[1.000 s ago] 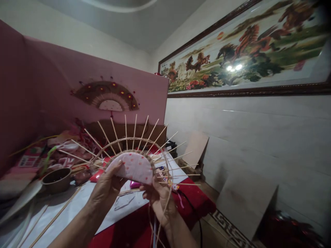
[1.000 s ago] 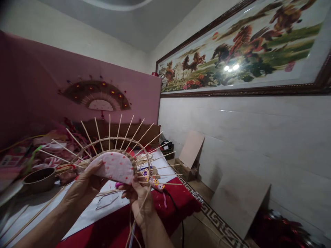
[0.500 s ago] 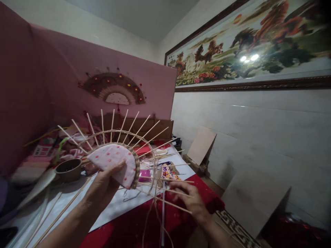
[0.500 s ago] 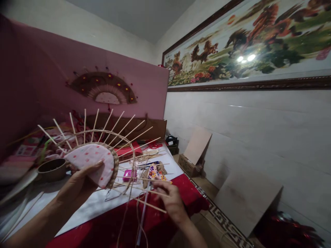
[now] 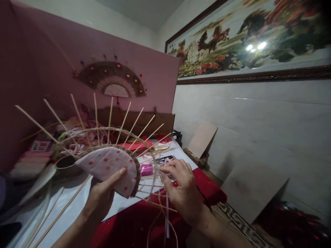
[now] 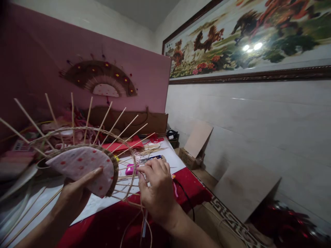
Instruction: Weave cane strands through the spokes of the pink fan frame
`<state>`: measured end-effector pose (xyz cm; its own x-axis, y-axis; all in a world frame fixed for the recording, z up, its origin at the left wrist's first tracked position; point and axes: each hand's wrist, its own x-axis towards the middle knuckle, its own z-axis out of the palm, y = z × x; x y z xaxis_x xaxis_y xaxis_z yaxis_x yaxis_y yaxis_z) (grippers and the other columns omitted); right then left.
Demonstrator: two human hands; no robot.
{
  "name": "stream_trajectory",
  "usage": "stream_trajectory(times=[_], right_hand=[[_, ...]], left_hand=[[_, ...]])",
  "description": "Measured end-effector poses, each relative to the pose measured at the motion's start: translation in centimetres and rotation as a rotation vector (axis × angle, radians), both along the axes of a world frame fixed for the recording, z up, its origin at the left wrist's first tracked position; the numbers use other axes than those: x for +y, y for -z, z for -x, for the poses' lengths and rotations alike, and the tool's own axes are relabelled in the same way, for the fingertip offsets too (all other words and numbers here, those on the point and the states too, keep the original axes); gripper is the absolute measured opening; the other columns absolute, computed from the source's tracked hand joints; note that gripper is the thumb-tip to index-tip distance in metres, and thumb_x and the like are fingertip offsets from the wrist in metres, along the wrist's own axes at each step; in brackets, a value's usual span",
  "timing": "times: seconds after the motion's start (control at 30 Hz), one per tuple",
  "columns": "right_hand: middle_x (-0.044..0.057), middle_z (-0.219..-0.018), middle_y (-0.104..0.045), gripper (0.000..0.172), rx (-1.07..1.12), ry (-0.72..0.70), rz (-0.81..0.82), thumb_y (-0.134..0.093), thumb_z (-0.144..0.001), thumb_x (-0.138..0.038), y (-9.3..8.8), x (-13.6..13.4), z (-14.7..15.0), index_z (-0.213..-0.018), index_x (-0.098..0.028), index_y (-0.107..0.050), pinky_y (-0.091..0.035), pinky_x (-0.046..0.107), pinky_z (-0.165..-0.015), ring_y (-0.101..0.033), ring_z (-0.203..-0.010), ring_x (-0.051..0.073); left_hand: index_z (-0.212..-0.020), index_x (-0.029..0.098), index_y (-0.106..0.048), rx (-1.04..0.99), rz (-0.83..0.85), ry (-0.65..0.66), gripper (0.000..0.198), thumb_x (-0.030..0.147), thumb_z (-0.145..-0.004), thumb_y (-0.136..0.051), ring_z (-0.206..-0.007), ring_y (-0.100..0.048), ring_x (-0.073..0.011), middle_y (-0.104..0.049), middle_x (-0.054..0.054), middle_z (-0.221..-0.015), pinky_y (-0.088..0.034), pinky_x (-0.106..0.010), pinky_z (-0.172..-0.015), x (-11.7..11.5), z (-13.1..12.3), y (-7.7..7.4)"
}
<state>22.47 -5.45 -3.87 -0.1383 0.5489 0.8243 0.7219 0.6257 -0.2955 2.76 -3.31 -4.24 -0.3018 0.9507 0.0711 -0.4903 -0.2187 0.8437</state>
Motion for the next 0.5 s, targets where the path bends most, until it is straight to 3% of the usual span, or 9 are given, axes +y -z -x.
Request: stream_trajectory(times=[0.13,0.5], right_hand=[[0.004,-0.085,-0.062,0.015,0.047,0.029,-0.007,-0.055,-0.083,-0.014,0.6,0.6,1.1,-0.091,-0.020,-0.066,-0.039,0.040,-0.082,-0.053,-0.085,0.021],[0.007,-0.084,-0.061,0.022,0.077,0.072,-0.107,-0.050,-0.088,-0.013,1.4,0.8,2.2,-0.099,-0.017,-0.067,-0.040,0.039,-0.077,-0.052,-0.081,0.020]], left_hand=[[-0.082,0.016,-0.068,-0.020,-0.016,-0.071,0.040,0.016,-0.046,-0.085,-0.064,-0.066,-0.0148,-0.072,0.001,-0.071,-0.055,-0.020,-0.056,-0.2,-0.3,0.1],[-0.083,0.020,-0.066,-0.051,-0.014,-0.087,0.040,0.009,-0.048,-0.083,-0.069,-0.065,-0.0125,-0.070,0.004,-0.077,-0.055,-0.018,-0.061,-0.9,-0.6,-0.4]])
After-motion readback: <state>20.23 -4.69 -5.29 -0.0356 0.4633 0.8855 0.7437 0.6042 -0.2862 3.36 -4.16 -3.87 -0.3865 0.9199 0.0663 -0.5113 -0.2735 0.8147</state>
